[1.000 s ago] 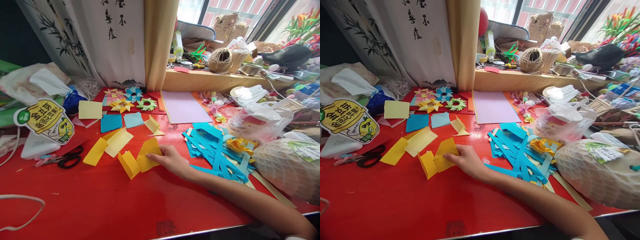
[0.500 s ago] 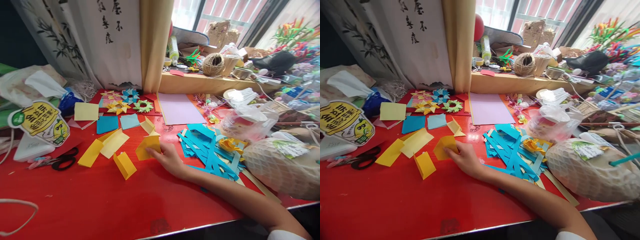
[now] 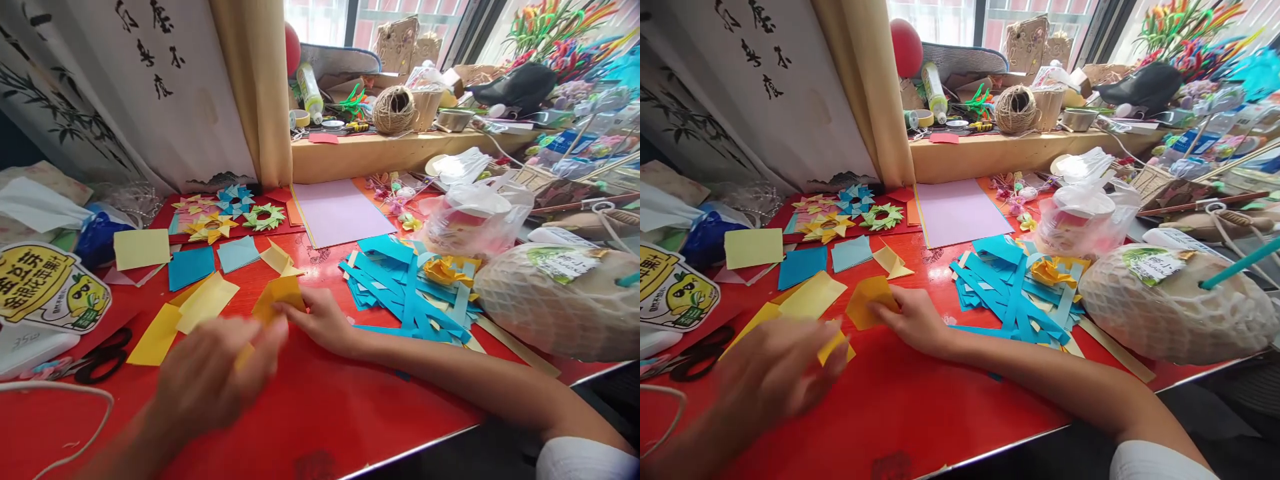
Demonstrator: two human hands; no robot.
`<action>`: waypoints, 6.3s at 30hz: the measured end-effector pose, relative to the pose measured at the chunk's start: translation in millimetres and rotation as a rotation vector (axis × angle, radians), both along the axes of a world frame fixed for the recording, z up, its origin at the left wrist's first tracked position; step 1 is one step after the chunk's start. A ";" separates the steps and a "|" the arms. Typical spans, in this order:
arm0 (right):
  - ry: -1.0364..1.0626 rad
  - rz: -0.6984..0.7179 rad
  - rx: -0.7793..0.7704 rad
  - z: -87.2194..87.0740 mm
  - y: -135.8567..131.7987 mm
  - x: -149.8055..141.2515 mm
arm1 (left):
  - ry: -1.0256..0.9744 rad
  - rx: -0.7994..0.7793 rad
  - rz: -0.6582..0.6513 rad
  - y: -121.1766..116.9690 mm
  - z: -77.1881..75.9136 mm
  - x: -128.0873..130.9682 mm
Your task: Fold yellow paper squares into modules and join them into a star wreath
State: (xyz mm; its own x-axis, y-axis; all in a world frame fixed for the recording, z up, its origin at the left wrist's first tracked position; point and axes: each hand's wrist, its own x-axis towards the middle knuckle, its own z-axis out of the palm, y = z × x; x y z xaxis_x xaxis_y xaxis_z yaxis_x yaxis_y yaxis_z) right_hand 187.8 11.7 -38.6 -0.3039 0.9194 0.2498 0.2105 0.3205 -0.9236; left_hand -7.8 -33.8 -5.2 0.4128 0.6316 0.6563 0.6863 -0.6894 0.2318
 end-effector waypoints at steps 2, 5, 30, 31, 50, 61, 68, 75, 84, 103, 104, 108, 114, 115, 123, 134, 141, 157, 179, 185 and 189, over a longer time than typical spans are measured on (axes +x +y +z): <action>0.012 0.000 -0.017 0.9 0.0 0.4 | 0.037 -0.022 0.088 25.3 -0.2 18.0; 0.031 0.037 -0.031 1.9 -0.4 1.2 | 0.020 -0.229 0.158 38.7 -2.8 30.1; 0.049 0.180 -0.216 24.6 -9.1 -1.2 | -0.370 -0.620 0.111 19.8 10.6 23.3; 0.080 0.181 -0.257 26.6 -9.7 -1.8 | -0.394 -0.640 0.110 19.2 11.8 23.5; -0.290 -0.081 0.449 41.6 -8.6 6.2 | -0.829 -0.968 0.080 26.0 10.7 15.9; -0.314 0.022 0.768 48.2 -4.1 12.9 | -0.802 -0.963 -0.012 22.9 17.8 17.5; -0.286 0.066 0.782 47.8 -2.3 10.3 | -0.758 -0.906 0.021 20.4 20.8 15.0; -0.107 0.113 0.343 57.3 -9.3 5.5 | -0.601 -0.820 0.044 18.5 26.0 17.9; 0.179 0.229 -0.402 51.6 -3.6 1.2 | -0.454 -0.800 0.101 17.0 18.5 22.2; -0.002 0.229 -0.436 51.5 5.0 9.6 | -0.498 -0.948 0.089 21.1 19.8 21.2; 0.007 0.228 -0.431 51.0 4.8 9.8 | -0.494 -0.950 0.070 21.9 19.6 20.8; 0.034 0.222 -0.432 52.2 4.3 10.1 | -0.478 -0.947 0.041 24.4 18.9 20.0; 0.095 0.224 -0.467 55.2 4.7 9.6 | -0.478 -0.869 0.125 18.5 18.4 23.2; 0.099 0.232 -0.470 55.0 4.7 9.6 | -0.470 -0.851 0.139 17.8 18.3 23.6; 0.101 0.214 -0.483 55.8 3.9 10.1 | -0.500 -0.854 0.090 21.1 21.1 22.6; 0.033 0.267 -0.486 64.9 4.7 10.2 | -0.514 -0.847 0.089 19.5 20.3 22.9; -0.068 0.288 -0.465 61.2 3.0 10.4 | -0.488 -0.850 0.076 19.0 20.0 23.6; -0.123 0.365 -0.419 53.9 0.7 8.6 | -0.501 -0.890 0.042 23.2 23.0 18.4; -0.267 0.276 -0.203 61.4 -1.2 10.9 | -0.430 -0.768 0.031 23.6 17.4 18.3; 0.053 0.182 -0.354 53.3 3.4 6.1 | -0.903 -0.862 0.013 27.0 18.8 18.1; 0.249 0.061 -0.393 53.4 4.1 6.3 | -0.904 -1.003 -0.004 27.1 18.0 20.6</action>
